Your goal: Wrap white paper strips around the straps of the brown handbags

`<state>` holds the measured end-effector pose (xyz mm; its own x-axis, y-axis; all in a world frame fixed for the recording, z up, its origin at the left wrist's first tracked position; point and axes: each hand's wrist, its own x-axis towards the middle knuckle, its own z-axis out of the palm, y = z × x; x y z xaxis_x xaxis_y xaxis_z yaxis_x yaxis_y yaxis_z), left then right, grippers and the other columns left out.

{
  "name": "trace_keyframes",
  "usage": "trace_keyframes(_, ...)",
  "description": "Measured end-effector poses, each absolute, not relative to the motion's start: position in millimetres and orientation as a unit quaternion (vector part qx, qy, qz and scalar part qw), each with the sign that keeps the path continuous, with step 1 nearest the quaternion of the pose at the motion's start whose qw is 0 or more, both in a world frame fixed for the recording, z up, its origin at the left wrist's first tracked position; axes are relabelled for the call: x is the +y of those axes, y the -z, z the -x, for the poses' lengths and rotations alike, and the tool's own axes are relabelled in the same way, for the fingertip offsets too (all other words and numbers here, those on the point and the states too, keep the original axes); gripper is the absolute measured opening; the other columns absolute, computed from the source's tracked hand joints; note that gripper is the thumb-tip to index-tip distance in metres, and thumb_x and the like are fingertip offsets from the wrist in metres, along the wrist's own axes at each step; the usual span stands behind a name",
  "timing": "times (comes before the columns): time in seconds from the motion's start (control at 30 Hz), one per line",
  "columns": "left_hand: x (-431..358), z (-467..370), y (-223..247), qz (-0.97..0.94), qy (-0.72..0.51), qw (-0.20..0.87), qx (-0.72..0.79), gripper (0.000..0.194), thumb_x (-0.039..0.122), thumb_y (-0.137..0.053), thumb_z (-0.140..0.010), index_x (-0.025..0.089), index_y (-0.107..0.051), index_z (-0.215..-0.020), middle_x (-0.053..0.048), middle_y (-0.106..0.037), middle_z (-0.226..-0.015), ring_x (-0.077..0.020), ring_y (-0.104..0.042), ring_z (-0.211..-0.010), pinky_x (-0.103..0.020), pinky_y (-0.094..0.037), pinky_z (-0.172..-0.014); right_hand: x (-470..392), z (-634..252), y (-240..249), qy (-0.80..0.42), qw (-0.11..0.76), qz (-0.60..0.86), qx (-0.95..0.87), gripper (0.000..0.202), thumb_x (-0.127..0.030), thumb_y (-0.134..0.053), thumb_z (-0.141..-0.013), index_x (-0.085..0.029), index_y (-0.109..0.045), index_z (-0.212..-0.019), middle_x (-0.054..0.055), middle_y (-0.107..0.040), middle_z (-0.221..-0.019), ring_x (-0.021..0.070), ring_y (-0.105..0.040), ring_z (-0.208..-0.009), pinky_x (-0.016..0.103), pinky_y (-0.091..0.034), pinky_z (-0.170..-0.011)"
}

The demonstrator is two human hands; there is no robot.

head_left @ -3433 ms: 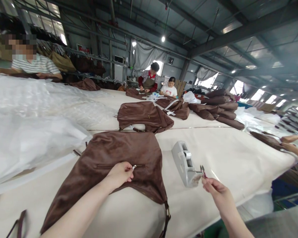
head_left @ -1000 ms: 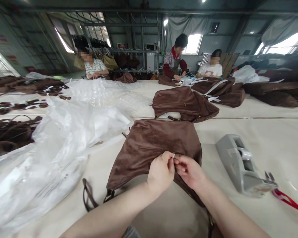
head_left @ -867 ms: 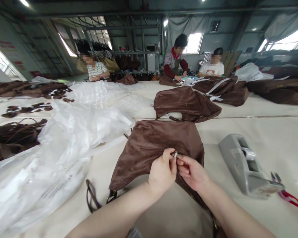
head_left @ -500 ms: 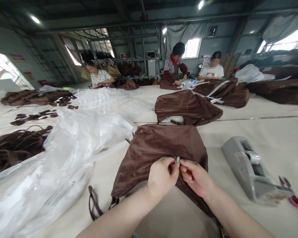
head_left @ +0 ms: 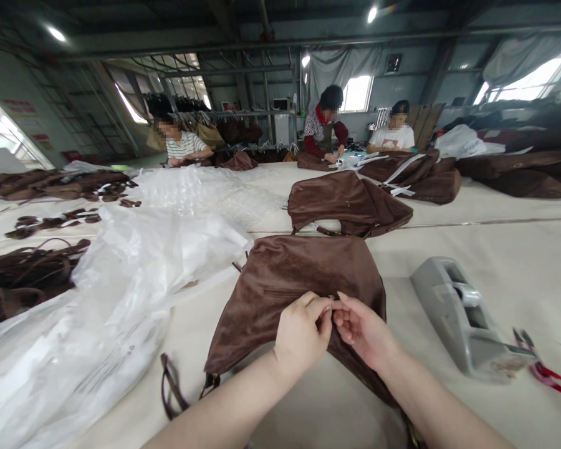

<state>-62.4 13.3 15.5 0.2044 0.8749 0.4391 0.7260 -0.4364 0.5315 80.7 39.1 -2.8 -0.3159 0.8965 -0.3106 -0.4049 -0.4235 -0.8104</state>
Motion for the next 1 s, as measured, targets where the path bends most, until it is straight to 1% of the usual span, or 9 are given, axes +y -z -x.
trace_keyframes(0.07,15,61,-12,-0.743,-0.376,0.131,0.539,0.014,0.014,-0.051,-0.08,0.022,-0.056,-0.091,0.0,-0.06,-0.079,-0.0137,-0.057,-0.074,-0.025,-0.046,-0.067,39,-79,3,-0.724,0.435,0.412,-0.343,0.038,-0.048,-0.069,-0.07,-0.014,-0.057,-0.059,-0.004,-0.048,-0.047,0.0028,-0.033,-0.033,0.019,-0.017,-0.033)
trace_keyframes(0.17,16,60,-5,-0.708,-0.404,0.172,0.553,0.023,0.016,-0.054,-0.079,0.021,-0.048,-0.1,0.002,-0.06,-0.075,-0.0124,-0.058,-0.066,-0.024,-0.046,-0.064,39,-76,5,-0.701,0.437,0.428,-0.367,0.043,-0.048,-0.074,-0.064,-0.015,-0.051,-0.052,-0.006,-0.045,-0.044,0.0017,-0.027,-0.032,0.02,-0.013,-0.033)
trace_keyframes(0.27,19,61,-2,-0.691,-0.424,0.2,0.55,0.031,0.017,-0.054,-0.078,0.02,-0.042,-0.107,0.003,-0.061,-0.075,-0.0118,-0.059,-0.065,-0.024,-0.046,-0.063,40,-76,6,-0.697,0.434,0.427,-0.379,0.04,-0.048,-0.074,-0.064,-0.014,-0.054,-0.057,-0.005,-0.049,-0.047,0.0018,-0.027,-0.032,0.02,-0.014,-0.033)
trace_keyframes(0.43,23,63,-6,-0.663,-0.427,0.271,0.552,0.019,0.019,-0.053,-0.08,0.019,-0.047,-0.098,0.002,-0.062,-0.073,-0.0102,-0.059,-0.063,-0.02,-0.045,-0.058,39,-78,6,-0.692,0.42,0.415,-0.415,0.033,-0.046,-0.07,-0.07,-0.014,-0.06,-0.069,-0.002,-0.056,-0.053,0.0034,-0.033,-0.034,0.02,-0.019,-0.033)
trace_keyframes(0.6,23,61,-4,-0.663,-0.415,0.309,0.541,0.017,0.018,-0.052,-0.081,0.019,-0.048,-0.098,0.001,-0.065,-0.075,-0.0098,-0.061,-0.066,-0.019,-0.045,-0.059,38,-78,5,-0.684,0.409,0.421,-0.433,0.028,-0.042,-0.065,-0.072,-0.014,-0.06,-0.073,-0.002,-0.055,-0.053,0.0046,-0.034,-0.034,0.02,-0.02,-0.034)
trace_keyframes(0.73,19,63,-12,-0.723,-0.365,0.273,0.519,0.013,0.016,-0.049,-0.081,0.02,-0.05,-0.094,0.002,-0.064,-0.073,-0.01,-0.06,-0.064,-0.021,-0.045,-0.061,38,-80,5,-0.685,0.393,0.418,-0.45,0.028,-0.042,-0.056,-0.077,-0.016,-0.056,-0.067,-0.005,-0.045,-0.046,0.0055,-0.028,-0.034,0.022,-0.016,-0.035)
trace_keyframes(0.83,22,68,-28,-0.777,-0.314,0.174,0.517,0.016,0.014,-0.047,-0.081,0.02,-0.054,-0.094,0.001,-0.063,-0.074,-0.0119,-0.058,-0.066,-0.024,-0.045,-0.065,39,-82,6,-0.583,0.371,0.475,-0.545,0.027,-0.039,-0.055,-0.077,-0.017,-0.053,-0.061,-0.007,-0.038,-0.043,0.0065,-0.028,-0.038,0.023,-0.019,-0.04)
trace_keyframes(0.93,37,68,-42,-0.802,-0.271,0.073,0.528,0.015,0.014,-0.05,-0.08,0.02,-0.058,-0.091,-0.002,-0.061,-0.086,-0.0152,-0.059,-0.079,-0.027,-0.046,-0.074,37,-85,6,-0.429,0.28,0.516,-0.687,0.026,-0.032,-0.053,-0.079,-0.017,-0.056,-0.058,-0.001,-0.054,-0.054,0.0105,-0.046,-0.05,0.024,-0.031,-0.051)
trace_keyframes(1.0,51,64,-45,-0.832,-0.212,0.049,0.51,0.01,0.017,-0.057,-0.077,0.02,-0.06,-0.086,-0.004,-0.06,-0.09,-0.0178,-0.058,-0.086,-0.029,-0.046,-0.079,37,-88,5,-0.348,0.198,0.533,-0.745,0.029,-0.03,-0.047,-0.084,-0.017,-0.061,-0.062,0.004,-0.063,-0.063,0.0142,-0.055,-0.059,0.026,-0.036,-0.058)
